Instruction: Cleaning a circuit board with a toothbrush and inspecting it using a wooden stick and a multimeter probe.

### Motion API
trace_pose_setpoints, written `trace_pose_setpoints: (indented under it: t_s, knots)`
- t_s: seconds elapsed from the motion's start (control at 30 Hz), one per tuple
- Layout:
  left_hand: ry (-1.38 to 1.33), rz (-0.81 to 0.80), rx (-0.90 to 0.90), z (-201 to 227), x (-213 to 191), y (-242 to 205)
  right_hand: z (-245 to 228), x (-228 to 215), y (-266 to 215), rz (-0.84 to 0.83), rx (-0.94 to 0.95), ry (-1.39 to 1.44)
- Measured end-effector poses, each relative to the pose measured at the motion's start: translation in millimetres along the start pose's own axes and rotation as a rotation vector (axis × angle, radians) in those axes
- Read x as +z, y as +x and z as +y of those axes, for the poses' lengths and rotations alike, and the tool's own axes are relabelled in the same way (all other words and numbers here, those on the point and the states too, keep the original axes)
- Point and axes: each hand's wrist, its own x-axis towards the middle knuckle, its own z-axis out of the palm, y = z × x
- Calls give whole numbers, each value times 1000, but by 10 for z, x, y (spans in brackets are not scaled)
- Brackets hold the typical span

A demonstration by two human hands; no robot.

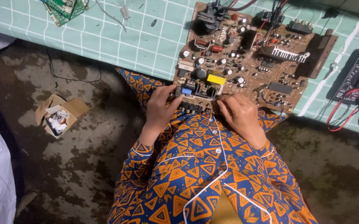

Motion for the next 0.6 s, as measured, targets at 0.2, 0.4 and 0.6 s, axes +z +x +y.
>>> trace_pose_setpoints:
  t_s: [0.2, 0.4, 0.6]
  knots:
    - [1, 8, 7, -63, 41, 4, -63, -101, 40, -16, -15, -7]
    - [-82, 108, -66, -203, 53, 59, 5, -92, -18, -35, -9, -2]
    - [13, 119, -59, -204, 83, 292, -5, -76, -32, -44, -16, -17]
